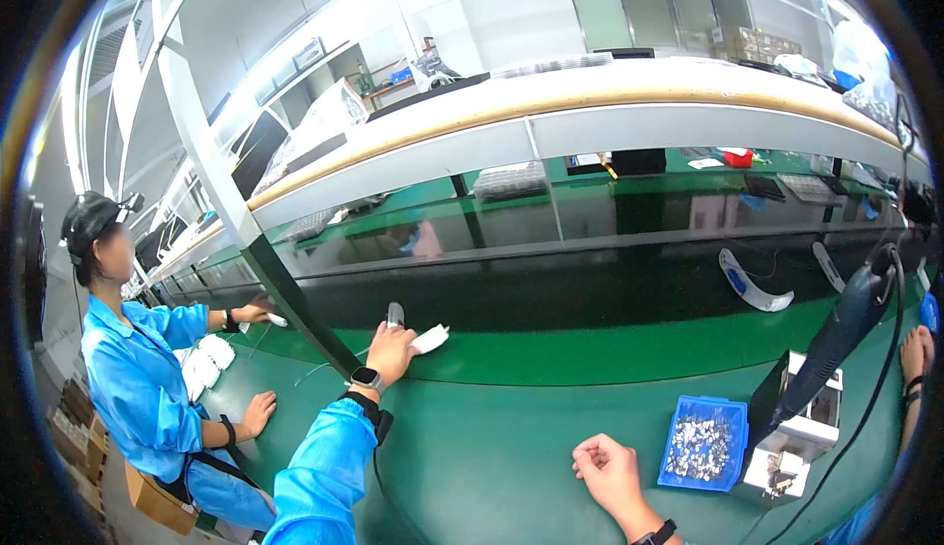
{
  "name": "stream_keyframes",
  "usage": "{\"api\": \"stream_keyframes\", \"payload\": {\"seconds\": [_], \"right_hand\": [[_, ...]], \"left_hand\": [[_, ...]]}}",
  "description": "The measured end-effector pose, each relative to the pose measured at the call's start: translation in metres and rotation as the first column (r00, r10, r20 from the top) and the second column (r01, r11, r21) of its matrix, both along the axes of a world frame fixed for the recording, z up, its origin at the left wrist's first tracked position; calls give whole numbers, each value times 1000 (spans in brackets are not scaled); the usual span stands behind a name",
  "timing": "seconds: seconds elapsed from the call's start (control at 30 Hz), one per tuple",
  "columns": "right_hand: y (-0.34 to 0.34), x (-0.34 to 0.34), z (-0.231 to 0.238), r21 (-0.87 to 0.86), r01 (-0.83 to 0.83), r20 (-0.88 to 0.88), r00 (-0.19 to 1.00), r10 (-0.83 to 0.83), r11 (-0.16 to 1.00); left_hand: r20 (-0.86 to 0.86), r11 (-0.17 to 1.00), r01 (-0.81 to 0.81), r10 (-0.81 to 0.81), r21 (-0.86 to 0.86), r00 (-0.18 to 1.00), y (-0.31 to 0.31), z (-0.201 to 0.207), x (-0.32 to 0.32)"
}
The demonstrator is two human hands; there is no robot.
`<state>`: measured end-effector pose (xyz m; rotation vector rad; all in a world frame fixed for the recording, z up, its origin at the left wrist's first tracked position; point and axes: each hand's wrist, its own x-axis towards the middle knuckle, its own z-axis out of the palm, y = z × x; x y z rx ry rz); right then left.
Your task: The worker is assembling small electronic or plastic components using an electric screwdriver at an industrial workbench.
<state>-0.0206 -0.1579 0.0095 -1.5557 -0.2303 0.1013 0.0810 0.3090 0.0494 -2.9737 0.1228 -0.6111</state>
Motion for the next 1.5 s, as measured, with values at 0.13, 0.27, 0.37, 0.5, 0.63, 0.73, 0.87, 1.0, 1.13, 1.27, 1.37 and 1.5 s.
{"api": "stream_keyframes", "payload": {"seconds": [0.13,0.27,0.37,0.5,0.63,0.73,0.87,1.0,1.13,1.27,1.37,1.5], "right_hand": [[-3,2,6,21,37,34,999,-38,999],[-8,-14,43,200,145,126,977,-172,969],[-22,-26,80,329,179,193,948,-252,927],[-39,-44,128,77,224,699,682,-213,972],[-55,-54,134,-108,400,869,483,-110,910],[-65,-56,132,-145,550,926,368,-83,822],[-75,-66,128,-100,578,893,411,-183,810],[-85,-67,131,-160,561,956,294,-15,812],[-90,-71,132,-236,597,969,209,135,767],[-88,-71,139,-302,600,953,219,212,741],[-89,-68,141,-300,621,954,182,239,724],[-90,-64,136,-288,586,956,219,194,758]], "left_hand": [[6,869,61,-67,-492,998,-85,62,-35],[27,400,152,-300,-904,954,-171,104,-70],[57,38,88,-502,-995,863,-244,116,-102],[104,-210,-28,-592,-977,799,-314,101,-145],[170,-354,-90,-638,-931,751,-365,66,-154],[247,-462,-72,-591,-884,768,-386,51,-162],[355,-492,-27,-663,-870,660,-394,55,-170],[197,-292,-53,-758,-955,622,-382,63,-179],[110,-156,-22,-783,-988,612,-377,67,-180],[278,-237,150,-746,-960,605,-379,58,-178],[296,-324,63,-747,-944,595,-382,59,-175],[264,-335,-23,-781,-942,567,-381,56,-173]]}}
